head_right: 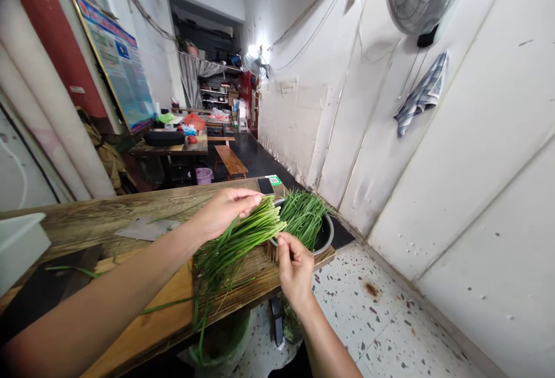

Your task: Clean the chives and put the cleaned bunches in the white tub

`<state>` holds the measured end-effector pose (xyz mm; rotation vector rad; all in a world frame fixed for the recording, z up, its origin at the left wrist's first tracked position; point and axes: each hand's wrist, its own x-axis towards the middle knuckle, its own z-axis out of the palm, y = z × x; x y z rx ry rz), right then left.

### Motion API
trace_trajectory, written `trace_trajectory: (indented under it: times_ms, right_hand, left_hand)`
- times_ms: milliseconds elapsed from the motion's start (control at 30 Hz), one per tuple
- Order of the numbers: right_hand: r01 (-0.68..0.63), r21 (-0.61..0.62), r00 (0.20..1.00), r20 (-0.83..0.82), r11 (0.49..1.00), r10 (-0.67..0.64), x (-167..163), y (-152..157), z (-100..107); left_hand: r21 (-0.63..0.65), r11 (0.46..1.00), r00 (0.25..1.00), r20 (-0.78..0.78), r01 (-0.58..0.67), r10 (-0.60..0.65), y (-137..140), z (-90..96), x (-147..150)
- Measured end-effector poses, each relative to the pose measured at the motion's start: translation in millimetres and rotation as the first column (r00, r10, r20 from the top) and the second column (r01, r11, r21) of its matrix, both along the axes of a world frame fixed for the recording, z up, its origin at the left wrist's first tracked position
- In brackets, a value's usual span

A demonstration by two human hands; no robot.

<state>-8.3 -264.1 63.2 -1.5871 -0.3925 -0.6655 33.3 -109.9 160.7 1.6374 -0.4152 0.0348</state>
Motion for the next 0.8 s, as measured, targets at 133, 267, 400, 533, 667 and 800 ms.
trace_trajectory:
  times_ms: [133, 267, 400, 533, 667, 800]
  right_hand:
    - [-0.061, 0.044, 0.997, -0.047, 0.997, 0.064, -1.3, -0.6, -1.7]
    - [-0.073, 0.066, 0.994, -0.070, 0.995, 0.078, -1.2, -2.1, -3.7]
    - [-0.084, 0.067, 0.993, -0.080, 0.994, 0.089, -0.9, -4.1, -4.6]
    - [-0.129, 0.108, 0.984, -0.113, 0.986, 0.141, -0.5, -5.4, -6.4]
    - [-0.157, 0.165, 0.973, -0.144, 0.974, 0.181, 0.7, -6.2, -9.9]
    - [-0.168, 0.184, 0.970, -0.144, 0.968, 0.196, 1.9, -6.7, -11.0]
  left_hand:
    - [-0.019, 1.000, 1.000, -0.014, 0.005, -0.005, -0.4, -4.6, 2.0]
    - [-0.038, 0.999, 1.000, -0.014, 0.015, -0.015, -2.2, -4.3, 1.4]
    - [-0.030, 0.999, 1.000, 0.012, 0.023, -0.022, -3.2, -3.4, 0.4]
    - [-0.037, 0.999, 0.999, 0.029, 0.027, -0.026, -4.1, -3.7, 0.8]
    - [-0.052, 0.998, 0.999, 0.026, 0.036, -0.035, -5.2, -4.6, 1.7]
    - [-0.058, 0.997, 0.999, 0.023, 0.046, -0.045, -5.9, -5.6, 1.9]
